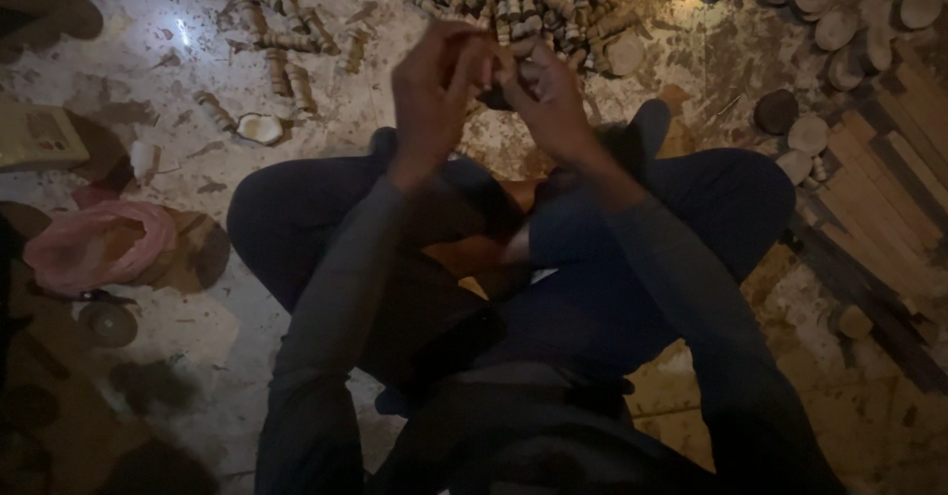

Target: The person sits on the floor and repeatedly picks up small wooden pieces, then presses them together to form short assembled units. The person handles the pieces by hand and places the assembled units back onto the floor among other similar pieces.

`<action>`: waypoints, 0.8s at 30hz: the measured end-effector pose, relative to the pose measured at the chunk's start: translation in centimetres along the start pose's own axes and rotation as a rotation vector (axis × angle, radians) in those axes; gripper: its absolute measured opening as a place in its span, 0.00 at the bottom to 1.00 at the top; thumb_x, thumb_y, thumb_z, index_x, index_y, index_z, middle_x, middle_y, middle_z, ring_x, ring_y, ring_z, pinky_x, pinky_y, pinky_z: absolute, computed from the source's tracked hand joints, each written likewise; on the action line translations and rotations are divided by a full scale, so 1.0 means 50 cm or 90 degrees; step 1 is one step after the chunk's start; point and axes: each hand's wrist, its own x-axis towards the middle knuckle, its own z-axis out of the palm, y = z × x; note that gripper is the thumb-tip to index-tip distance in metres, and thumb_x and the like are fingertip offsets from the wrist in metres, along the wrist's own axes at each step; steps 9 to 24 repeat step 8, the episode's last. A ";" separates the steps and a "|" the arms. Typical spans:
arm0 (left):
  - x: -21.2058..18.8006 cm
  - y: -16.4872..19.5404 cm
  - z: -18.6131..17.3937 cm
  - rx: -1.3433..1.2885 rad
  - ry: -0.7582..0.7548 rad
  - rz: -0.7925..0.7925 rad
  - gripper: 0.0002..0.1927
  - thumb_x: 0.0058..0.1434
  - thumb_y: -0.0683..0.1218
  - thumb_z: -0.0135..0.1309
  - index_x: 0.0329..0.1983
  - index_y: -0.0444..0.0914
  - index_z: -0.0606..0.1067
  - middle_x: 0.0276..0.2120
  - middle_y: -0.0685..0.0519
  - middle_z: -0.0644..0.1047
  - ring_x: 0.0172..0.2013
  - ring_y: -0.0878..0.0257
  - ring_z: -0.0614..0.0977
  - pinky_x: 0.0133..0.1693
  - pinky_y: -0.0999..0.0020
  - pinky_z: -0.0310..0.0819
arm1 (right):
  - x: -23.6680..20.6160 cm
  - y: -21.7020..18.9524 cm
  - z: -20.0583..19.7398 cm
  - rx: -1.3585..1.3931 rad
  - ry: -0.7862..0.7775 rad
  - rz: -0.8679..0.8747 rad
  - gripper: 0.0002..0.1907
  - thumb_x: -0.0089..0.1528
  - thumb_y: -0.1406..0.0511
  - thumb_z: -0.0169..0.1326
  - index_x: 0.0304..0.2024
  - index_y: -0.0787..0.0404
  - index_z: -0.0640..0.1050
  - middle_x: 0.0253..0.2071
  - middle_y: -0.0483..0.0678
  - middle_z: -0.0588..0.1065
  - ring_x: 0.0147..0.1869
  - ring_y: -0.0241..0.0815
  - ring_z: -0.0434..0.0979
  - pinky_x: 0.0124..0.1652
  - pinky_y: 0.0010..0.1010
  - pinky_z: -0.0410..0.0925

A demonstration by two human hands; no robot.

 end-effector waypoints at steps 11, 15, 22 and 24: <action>0.008 0.004 -0.008 0.044 0.010 0.019 0.07 0.77 0.45 0.55 0.53 0.39 0.78 0.37 0.46 0.83 0.35 0.58 0.87 0.37 0.66 0.80 | -0.006 0.095 -0.065 -0.011 -0.023 -0.081 0.08 0.79 0.67 0.50 0.58 0.61 0.66 0.48 0.49 0.77 0.50 0.35 0.79 0.47 0.29 0.72; 0.008 0.004 -0.008 0.044 0.010 0.019 0.07 0.77 0.45 0.55 0.53 0.39 0.78 0.37 0.46 0.83 0.35 0.58 0.87 0.37 0.66 0.80 | -0.006 0.095 -0.065 -0.011 -0.023 -0.081 0.08 0.79 0.67 0.50 0.58 0.61 0.66 0.48 0.49 0.77 0.50 0.35 0.79 0.47 0.29 0.72; 0.008 0.004 -0.008 0.044 0.010 0.019 0.07 0.77 0.45 0.55 0.53 0.39 0.78 0.37 0.46 0.83 0.35 0.58 0.87 0.37 0.66 0.80 | -0.006 0.095 -0.065 -0.011 -0.023 -0.081 0.08 0.79 0.67 0.50 0.58 0.61 0.66 0.48 0.49 0.77 0.50 0.35 0.79 0.47 0.29 0.72; 0.008 0.004 -0.008 0.044 0.010 0.019 0.07 0.77 0.45 0.55 0.53 0.39 0.78 0.37 0.46 0.83 0.35 0.58 0.87 0.37 0.66 0.80 | -0.006 0.095 -0.065 -0.011 -0.023 -0.081 0.08 0.79 0.67 0.50 0.58 0.61 0.66 0.48 0.49 0.77 0.50 0.35 0.79 0.47 0.29 0.72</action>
